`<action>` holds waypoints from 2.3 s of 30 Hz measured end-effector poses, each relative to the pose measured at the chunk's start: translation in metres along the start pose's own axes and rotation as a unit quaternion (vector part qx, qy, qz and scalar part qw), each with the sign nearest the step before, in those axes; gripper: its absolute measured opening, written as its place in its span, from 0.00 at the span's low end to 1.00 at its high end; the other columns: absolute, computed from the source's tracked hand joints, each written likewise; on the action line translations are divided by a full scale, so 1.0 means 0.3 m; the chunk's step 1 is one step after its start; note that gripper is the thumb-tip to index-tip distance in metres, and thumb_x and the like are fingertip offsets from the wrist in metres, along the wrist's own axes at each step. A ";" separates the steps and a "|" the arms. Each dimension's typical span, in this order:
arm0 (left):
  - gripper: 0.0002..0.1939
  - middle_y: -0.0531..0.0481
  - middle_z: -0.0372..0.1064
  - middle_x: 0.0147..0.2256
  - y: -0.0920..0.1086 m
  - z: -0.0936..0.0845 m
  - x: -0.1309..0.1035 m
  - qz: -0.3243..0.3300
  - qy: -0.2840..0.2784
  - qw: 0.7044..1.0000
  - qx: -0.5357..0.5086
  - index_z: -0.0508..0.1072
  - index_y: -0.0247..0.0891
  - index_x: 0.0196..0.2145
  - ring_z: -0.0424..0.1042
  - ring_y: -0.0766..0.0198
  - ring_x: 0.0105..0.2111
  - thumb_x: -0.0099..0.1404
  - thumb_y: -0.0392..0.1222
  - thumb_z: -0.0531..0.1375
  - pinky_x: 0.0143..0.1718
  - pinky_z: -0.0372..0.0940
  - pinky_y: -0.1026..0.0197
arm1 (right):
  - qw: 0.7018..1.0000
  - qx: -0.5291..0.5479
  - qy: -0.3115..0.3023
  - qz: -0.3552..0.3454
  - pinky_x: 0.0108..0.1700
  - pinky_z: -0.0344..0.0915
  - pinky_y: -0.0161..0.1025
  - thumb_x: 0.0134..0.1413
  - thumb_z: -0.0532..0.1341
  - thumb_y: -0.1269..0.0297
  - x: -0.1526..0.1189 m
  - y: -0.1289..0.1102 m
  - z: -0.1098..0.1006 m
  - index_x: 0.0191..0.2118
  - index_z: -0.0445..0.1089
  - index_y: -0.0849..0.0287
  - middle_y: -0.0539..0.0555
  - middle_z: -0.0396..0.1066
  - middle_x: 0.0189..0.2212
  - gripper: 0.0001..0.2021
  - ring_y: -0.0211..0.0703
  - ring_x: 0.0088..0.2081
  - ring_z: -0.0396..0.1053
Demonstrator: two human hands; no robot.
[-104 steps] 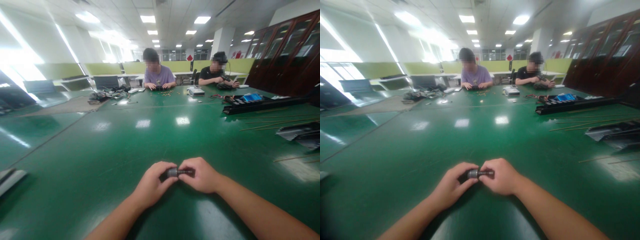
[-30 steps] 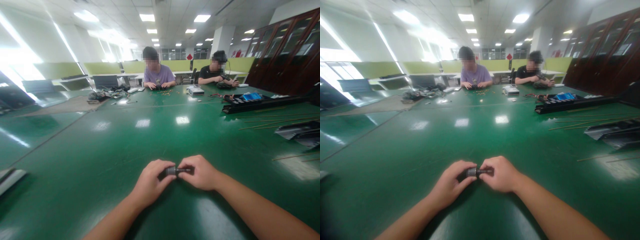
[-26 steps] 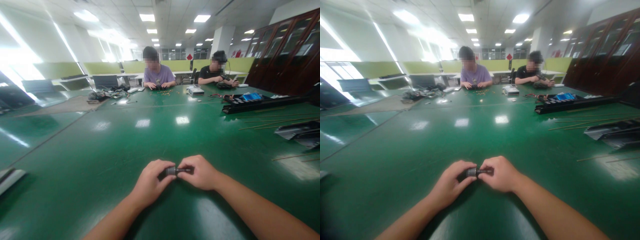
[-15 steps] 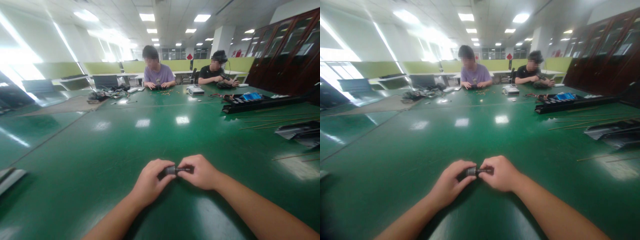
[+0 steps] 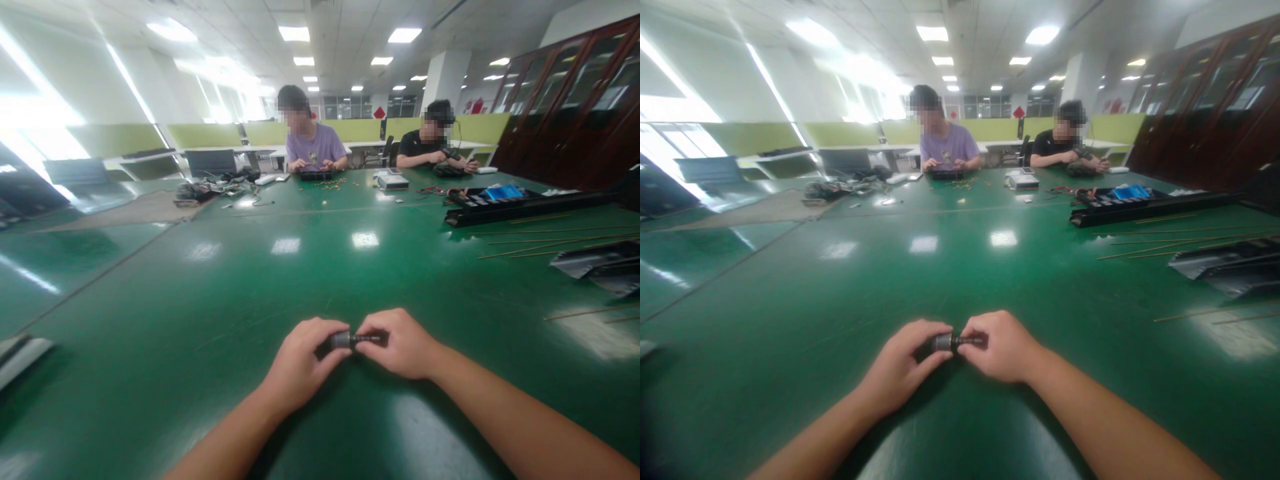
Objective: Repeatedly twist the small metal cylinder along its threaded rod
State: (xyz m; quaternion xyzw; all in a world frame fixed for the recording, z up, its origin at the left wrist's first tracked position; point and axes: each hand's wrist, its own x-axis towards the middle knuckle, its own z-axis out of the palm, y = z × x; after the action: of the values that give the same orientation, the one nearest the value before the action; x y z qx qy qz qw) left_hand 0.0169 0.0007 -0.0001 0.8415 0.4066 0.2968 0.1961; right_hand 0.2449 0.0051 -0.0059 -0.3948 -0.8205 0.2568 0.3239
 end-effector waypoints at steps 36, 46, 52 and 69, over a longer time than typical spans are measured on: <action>0.12 0.49 0.74 0.42 -0.001 -0.001 -0.002 0.002 -0.002 1.000 0.003 0.73 0.44 0.47 0.71 0.58 0.42 0.66 0.45 0.61 0.46 0.66 0.55 | 1.000 -0.008 0.000 -0.001 0.33 0.60 0.34 0.53 0.65 0.67 0.001 0.000 -0.005 0.34 0.76 0.58 0.50 0.75 0.27 0.03 0.38 0.28 0.69; 0.13 0.47 0.74 0.43 -0.002 -0.001 -0.001 0.010 0.004 1.000 0.008 0.73 0.43 0.47 0.72 0.58 0.42 0.66 0.45 0.61 0.47 0.67 0.54 | 1.000 -0.012 -0.002 -0.005 0.34 0.61 0.34 0.53 0.65 0.66 0.002 0.003 -0.005 0.34 0.76 0.58 0.50 0.75 0.28 0.03 0.39 0.29 0.69; 0.13 0.48 0.74 0.42 -0.002 -0.001 -0.002 0.010 0.004 1.000 0.004 0.73 0.43 0.47 0.72 0.58 0.42 0.65 0.45 0.62 0.46 0.66 0.55 | 1.000 -0.011 -0.002 -0.005 0.34 0.61 0.34 0.54 0.65 0.66 0.001 0.000 -0.005 0.34 0.76 0.58 0.50 0.75 0.27 0.03 0.39 0.28 0.69; 0.12 0.50 0.74 0.42 -0.009 -0.002 -0.003 0.009 0.003 1.000 0.000 0.72 0.45 0.47 0.71 0.59 0.42 0.66 0.44 0.62 0.46 0.65 0.55 | 1.000 -0.005 0.000 -0.001 0.33 0.60 0.34 0.54 0.65 0.66 -0.001 -0.002 -0.005 0.34 0.75 0.58 0.50 0.74 0.27 0.03 0.38 0.29 0.68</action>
State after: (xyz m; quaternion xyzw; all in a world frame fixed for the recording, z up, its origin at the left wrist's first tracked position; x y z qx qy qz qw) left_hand 0.0146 0.0016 -0.0016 0.8441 0.3999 0.3010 0.1923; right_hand 0.2459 0.0048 -0.0044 -0.3960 -0.8221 0.2519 0.3223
